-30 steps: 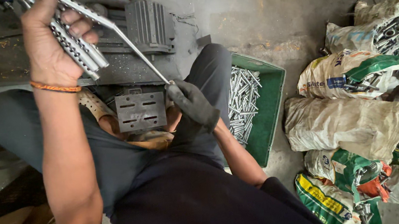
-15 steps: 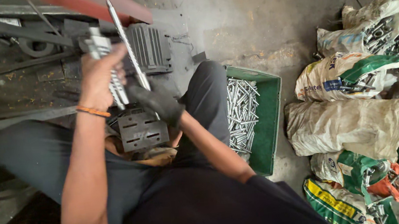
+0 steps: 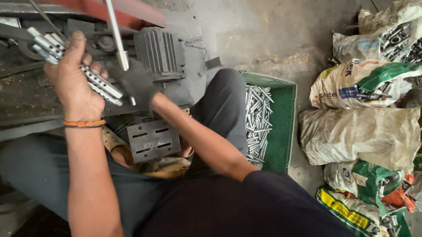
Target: The person sits on the floor at a bench grinder and grinds the ends and holes of perforated metal tubes, holding several tubes in one hand while pressing each against the spinning grinding tool. They occasionally brush the tubes and place finished tubes into a bin.
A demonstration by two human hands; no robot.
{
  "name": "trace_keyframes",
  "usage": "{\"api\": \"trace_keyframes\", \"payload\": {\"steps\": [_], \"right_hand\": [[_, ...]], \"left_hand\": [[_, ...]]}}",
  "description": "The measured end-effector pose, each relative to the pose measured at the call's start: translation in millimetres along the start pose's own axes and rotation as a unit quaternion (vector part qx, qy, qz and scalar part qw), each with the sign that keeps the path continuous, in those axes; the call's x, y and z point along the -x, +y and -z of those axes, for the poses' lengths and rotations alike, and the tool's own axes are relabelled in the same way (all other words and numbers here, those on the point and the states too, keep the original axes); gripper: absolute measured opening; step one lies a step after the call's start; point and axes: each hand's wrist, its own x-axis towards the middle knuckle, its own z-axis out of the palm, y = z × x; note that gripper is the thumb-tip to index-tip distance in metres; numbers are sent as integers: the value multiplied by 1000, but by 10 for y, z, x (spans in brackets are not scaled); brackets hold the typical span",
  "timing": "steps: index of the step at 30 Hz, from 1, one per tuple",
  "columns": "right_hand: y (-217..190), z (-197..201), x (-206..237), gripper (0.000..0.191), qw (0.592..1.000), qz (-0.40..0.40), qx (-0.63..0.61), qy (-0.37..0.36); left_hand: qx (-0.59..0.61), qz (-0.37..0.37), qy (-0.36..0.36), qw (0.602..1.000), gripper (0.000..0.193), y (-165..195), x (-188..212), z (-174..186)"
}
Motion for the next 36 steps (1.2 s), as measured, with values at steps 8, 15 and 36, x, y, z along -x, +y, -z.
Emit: {"api": "trace_keyframes", "payload": {"steps": [8, 15, 36], "right_hand": [[22, -129, 6, 23, 998, 33, -33, -37], [-46, -44, 20, 28, 981, -148, -122, -19], [-508, 79, -672, 22, 994, 8, -40, -97]], "left_hand": [[59, -19, 14, 998, 29, 99, -57, 61], [58, -24, 37, 997, 29, 113, -72, 67], [61, -11, 40, 997, 27, 86, -138, -25]]}}
